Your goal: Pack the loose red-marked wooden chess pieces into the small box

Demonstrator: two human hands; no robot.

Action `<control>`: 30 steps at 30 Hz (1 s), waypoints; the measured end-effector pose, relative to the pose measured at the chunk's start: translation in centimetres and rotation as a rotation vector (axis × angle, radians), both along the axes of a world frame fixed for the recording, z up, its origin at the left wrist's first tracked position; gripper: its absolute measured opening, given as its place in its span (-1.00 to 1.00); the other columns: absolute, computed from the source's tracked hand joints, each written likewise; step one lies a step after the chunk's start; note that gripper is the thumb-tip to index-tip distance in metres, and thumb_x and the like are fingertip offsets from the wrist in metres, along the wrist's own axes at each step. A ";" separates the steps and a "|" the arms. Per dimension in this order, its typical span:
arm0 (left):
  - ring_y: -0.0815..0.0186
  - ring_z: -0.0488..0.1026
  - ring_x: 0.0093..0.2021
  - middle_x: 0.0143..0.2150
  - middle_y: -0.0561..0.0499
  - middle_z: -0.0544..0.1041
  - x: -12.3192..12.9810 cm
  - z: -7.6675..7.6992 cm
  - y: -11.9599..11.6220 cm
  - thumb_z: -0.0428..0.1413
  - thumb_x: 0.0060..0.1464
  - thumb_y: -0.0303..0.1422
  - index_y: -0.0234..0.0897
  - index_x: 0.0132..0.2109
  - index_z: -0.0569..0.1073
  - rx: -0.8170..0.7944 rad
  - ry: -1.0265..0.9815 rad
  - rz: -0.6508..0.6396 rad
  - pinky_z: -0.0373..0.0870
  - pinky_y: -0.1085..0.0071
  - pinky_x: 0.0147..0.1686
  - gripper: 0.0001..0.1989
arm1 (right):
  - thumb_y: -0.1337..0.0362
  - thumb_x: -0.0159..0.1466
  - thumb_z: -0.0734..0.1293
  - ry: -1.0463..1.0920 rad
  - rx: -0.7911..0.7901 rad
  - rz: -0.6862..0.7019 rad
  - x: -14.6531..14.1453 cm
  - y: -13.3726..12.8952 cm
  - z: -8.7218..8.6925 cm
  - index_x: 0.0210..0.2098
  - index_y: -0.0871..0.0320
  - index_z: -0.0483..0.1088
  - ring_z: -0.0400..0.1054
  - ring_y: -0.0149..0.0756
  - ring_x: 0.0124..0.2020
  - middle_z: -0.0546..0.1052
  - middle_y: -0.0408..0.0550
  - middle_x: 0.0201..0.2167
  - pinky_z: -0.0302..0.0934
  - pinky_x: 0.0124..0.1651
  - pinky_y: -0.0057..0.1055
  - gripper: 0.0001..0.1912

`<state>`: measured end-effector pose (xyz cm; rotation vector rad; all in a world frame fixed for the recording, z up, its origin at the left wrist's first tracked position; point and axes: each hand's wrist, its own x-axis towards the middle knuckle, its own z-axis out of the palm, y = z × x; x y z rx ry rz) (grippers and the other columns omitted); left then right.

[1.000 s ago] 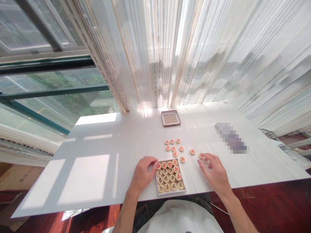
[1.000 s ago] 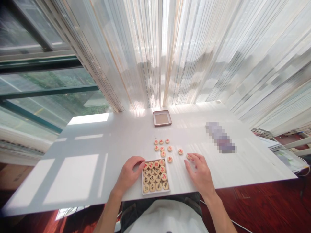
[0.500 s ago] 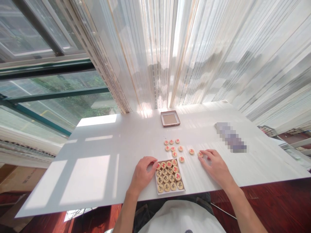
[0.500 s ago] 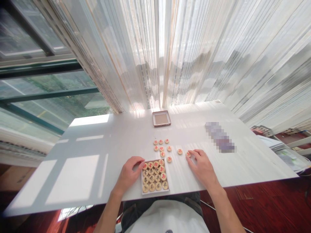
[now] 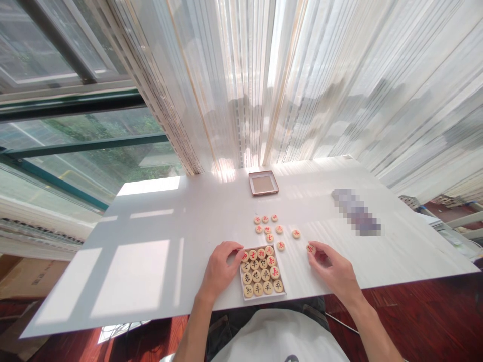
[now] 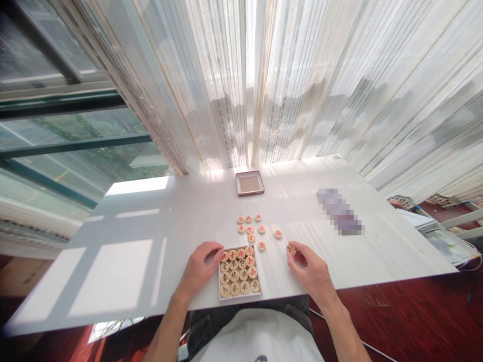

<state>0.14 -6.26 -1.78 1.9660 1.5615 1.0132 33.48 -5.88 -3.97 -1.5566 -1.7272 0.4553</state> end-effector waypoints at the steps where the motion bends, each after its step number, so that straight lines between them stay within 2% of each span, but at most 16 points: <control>1: 0.20 0.51 -0.13 -0.16 -0.04 0.59 0.0 0.0 0.0 0.05 0.30 -0.28 -0.17 -0.13 0.51 0.000 0.003 -0.001 0.48 0.21 -0.07 -0.84 | 0.10 0.31 0.32 0.048 -0.034 0.016 -0.2 -0.3 0.2 -0.04 0.08 0.46 0.48 -0.25 -0.35 0.58 -0.06 -0.28 0.44 -0.17 -0.29 -0.71; 5: 0.20 0.51 -0.12 -0.15 -0.03 0.58 -0.1 0.0 0.0 0.06 0.29 -0.30 -0.15 -0.12 0.51 -0.003 0.007 -0.002 0.47 0.23 -0.07 -0.86 | 0.10 0.30 0.35 0.231 -0.172 0.090 -1.5 -1.1 1.2 -0.04 0.09 0.45 0.51 -0.27 -0.32 0.59 -0.08 -0.26 0.46 -0.15 -0.34 -0.70; 10: 0.21 0.51 -0.12 -0.15 -0.02 0.58 -0.1 0.1 -0.1 0.07 0.29 -0.30 -0.15 -0.12 0.51 -0.008 0.004 -0.002 0.47 0.24 -0.07 -0.87 | 0.10 0.30 0.36 0.347 -0.255 0.182 -3.6 -2.1 1.8 -0.02 0.11 0.44 0.51 -0.25 -0.26 0.60 -0.04 -0.21 0.47 -0.13 -0.35 -0.68; 19: 0.21 0.52 -0.12 -0.15 -0.03 0.58 0.0 0.1 -0.1 0.07 0.29 -0.30 -0.16 -0.13 0.52 0.003 -0.001 -0.004 0.46 0.25 -0.07 -0.86 | 0.15 0.31 0.36 0.355 -0.316 0.280 -6.7 -3.6 2.2 -0.08 0.08 0.41 0.47 -0.32 -0.34 0.56 -0.12 -0.30 0.43 -0.20 -0.41 -0.77; 30: 0.21 0.49 -0.11 -0.14 -0.02 0.57 -0.2 -0.1 0.0 0.07 0.29 -0.31 -0.16 -0.12 0.50 -0.025 -0.005 -0.011 0.43 0.23 -0.05 -0.88 | 0.15 0.30 0.38 0.398 -0.378 0.291 -6.7 -3.7 1.6 -0.12 0.08 0.38 0.45 -0.32 -0.33 0.54 -0.10 -0.28 0.40 -0.21 -0.40 -0.78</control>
